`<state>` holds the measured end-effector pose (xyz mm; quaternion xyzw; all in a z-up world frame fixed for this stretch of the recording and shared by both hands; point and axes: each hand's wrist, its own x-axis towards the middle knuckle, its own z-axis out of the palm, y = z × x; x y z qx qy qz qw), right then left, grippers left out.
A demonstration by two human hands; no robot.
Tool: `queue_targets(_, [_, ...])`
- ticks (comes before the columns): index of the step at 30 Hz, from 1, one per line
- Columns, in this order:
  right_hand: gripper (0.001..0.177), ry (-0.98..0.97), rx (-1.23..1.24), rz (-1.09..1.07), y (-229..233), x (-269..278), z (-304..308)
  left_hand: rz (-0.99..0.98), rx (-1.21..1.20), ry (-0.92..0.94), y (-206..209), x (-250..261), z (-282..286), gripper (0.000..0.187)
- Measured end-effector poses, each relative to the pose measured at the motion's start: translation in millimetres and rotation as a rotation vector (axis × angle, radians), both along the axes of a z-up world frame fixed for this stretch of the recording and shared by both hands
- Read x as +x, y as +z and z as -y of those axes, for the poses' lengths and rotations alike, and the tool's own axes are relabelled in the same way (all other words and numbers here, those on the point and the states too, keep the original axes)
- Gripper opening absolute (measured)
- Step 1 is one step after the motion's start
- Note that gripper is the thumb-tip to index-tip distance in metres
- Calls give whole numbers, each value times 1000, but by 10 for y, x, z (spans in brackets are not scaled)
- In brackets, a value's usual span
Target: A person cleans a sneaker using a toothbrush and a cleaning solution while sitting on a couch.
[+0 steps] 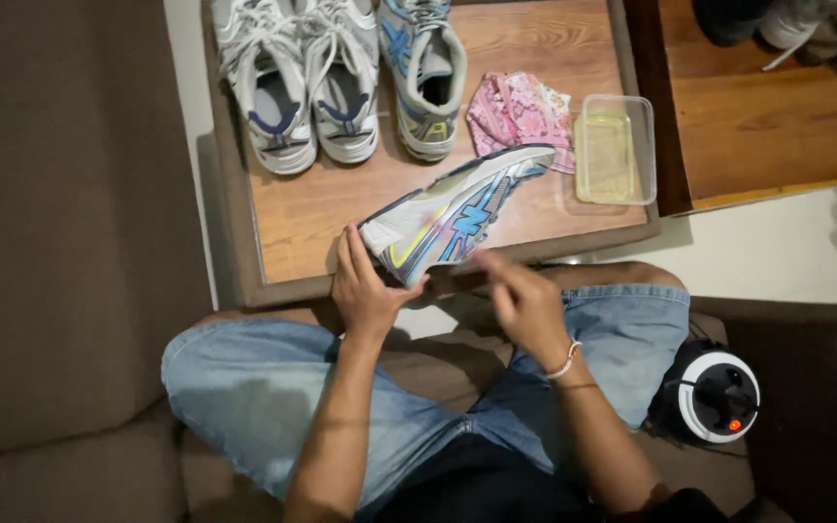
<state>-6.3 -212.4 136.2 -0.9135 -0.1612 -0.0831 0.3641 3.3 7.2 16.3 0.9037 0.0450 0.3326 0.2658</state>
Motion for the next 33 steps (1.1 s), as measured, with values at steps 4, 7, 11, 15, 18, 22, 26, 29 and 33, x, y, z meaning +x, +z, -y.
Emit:
queue_targets(4, [46,-31,68,-3,-307,-20,-74,-9,-29,-21,-4,1,-4,122])
queue_targets(7, [49,85,106,-90,-357,-71,-177,-29,-30,-14,41,-33,4,118])
queue_targets(11, [48,-2,142,-14,-171,-21,-372,-44,-68,-26,33,-40,-14,121])
queue_targets(15, [43,79,164,-75,-104,-14,-404,-71,-85,-55,-52,-32,-2,126])
queue_targets(18, [45,-48,149,45,-267,-5,-306,-75,-91,-48,-54,5,9,126])
queue_targets(22, [46,-88,124,3,-229,-43,-246,-83,-32,-104,-147,-33,-15,127])
queue_targets(26, [40,-80,220,17,-155,82,183,-99,24,-65,-73,-52,-10,133])
queue_targets(29, [37,-304,254,168,-165,348,769,-82,13,-63,-81,-21,-15,134])
queue_targets(33, [49,-546,77,231,-269,569,1442,-120,7,-84,13,-43,2,137])
